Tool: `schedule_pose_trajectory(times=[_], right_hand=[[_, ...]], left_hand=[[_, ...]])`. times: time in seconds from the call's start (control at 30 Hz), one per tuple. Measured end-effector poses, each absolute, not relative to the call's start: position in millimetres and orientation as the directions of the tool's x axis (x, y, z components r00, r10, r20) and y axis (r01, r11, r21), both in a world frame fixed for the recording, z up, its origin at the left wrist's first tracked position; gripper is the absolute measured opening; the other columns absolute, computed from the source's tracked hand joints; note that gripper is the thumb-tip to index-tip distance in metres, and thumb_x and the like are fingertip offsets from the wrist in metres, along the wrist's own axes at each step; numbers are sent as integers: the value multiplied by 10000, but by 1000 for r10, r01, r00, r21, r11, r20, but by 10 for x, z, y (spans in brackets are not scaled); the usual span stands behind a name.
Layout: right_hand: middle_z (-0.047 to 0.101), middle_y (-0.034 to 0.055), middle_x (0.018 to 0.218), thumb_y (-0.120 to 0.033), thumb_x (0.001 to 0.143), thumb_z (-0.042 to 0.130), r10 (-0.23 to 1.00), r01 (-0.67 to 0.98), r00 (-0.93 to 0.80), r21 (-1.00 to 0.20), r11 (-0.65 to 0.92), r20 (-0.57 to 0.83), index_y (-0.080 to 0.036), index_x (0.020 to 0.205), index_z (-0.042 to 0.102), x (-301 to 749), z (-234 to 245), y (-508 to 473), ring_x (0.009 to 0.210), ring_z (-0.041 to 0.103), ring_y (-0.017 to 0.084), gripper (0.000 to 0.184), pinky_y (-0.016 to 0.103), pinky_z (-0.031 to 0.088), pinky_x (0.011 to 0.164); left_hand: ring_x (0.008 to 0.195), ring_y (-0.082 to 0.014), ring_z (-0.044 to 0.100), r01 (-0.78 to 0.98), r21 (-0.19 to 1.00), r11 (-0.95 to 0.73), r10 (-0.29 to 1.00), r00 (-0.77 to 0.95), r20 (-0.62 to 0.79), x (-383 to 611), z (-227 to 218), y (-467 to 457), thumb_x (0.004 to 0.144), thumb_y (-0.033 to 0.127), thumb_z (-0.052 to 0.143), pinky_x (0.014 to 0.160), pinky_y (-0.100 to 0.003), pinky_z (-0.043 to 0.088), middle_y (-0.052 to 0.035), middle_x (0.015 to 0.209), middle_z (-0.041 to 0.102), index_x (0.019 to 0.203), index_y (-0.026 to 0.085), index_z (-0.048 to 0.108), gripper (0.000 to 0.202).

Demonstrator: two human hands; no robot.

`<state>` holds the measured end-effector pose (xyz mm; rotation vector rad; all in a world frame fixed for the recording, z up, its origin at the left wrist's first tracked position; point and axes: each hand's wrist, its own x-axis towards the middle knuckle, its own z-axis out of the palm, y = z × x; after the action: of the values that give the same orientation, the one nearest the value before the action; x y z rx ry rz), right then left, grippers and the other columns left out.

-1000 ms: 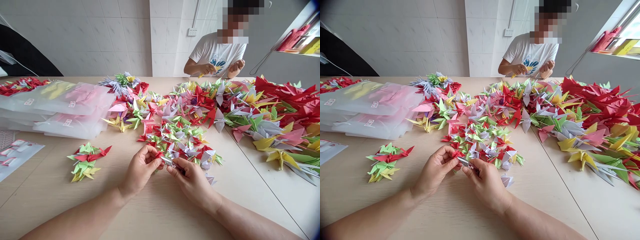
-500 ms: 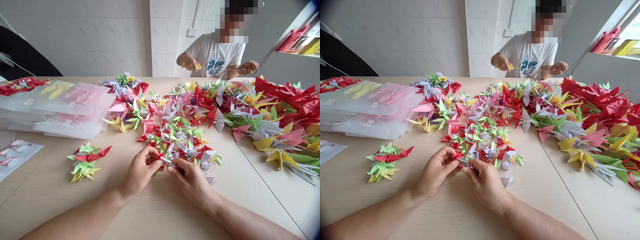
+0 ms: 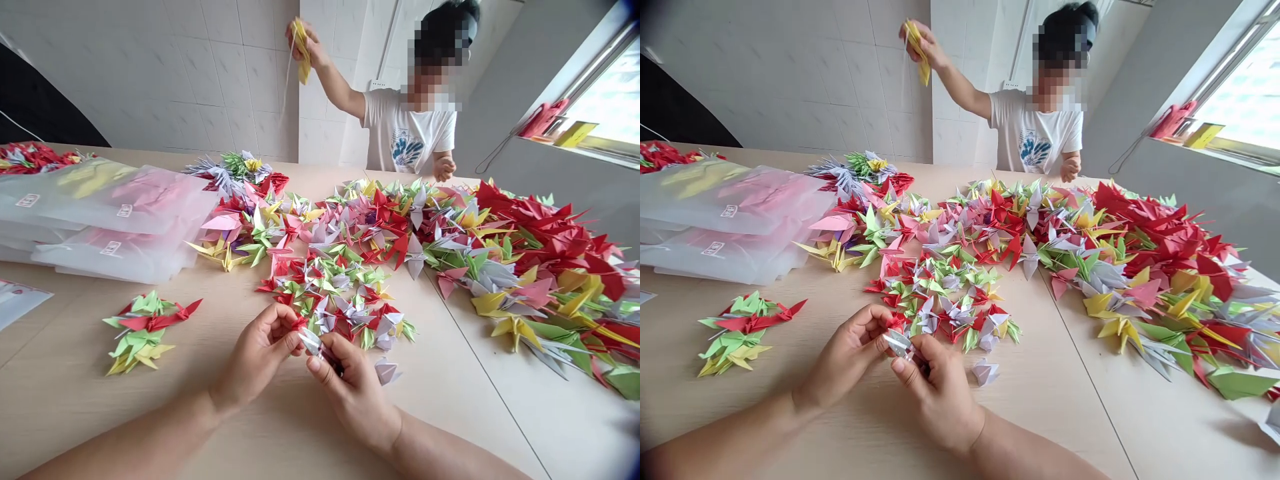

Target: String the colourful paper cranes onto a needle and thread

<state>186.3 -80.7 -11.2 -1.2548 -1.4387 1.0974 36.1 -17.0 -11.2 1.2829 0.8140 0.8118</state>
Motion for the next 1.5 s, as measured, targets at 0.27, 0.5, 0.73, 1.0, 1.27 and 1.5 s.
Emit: schedule_pose_trajectory(times=[0.27,0.5,0.73,1.0,1.27,1.5], right_hand=[[357,-46,615,-324,844,515,989,56,-35,-988,147,145,-165,792,497,1780,-114,-822,549,310,95,168,223,261,498],[423,-24,649,-331,849,508,980,50,-77,-981,187,182,-177,910,543,1745,-114,-845,573,352,114,170,242,302,529],[456,-11,670,-350,858,491,987,23,-60,-989,148,146,-175,864,547,1798,-98,-850,591,381,119,183,239,332,542],[385,-40,620,-320,868,482,988,17,-100,-993,119,117,-172,837,515,1866,-119,-881,557,364,107,154,228,311,516],[369,-44,616,-310,860,491,983,73,-100,-984,162,154,-176,831,507,1878,-132,-878,553,358,104,138,223,319,511],[383,-40,608,-303,858,490,979,89,-117,-980,180,169,-171,796,489,1862,-131,-878,544,347,97,146,217,307,492]], left_hand=[[687,-128,542,67,998,17,853,519,-49,396,-106,-199,805,274,552,645,-238,444,6,765,558,863,202,490,111],[632,-119,513,125,992,9,911,409,-60,463,-55,-247,712,233,632,594,-210,435,38,700,526,840,217,506,181],[668,-145,579,275,956,-97,965,262,23,445,-85,-337,726,262,603,614,-225,454,-1,750,623,869,221,567,153],[780,-166,597,570,806,-158,979,-18,205,14,-59,-407,769,303,573,735,-249,463,-36,853,656,911,209,593,172],[1108,-218,475,956,227,-184,896,69,440,-769,119,-287,848,277,460,989,-376,332,-53,1136,565,1020,176,542,215],[1191,-276,416,985,137,-100,876,22,483,-974,-32,-191,808,342,489,1010,-405,293,-152,1274,458,1153,159,490,391]])
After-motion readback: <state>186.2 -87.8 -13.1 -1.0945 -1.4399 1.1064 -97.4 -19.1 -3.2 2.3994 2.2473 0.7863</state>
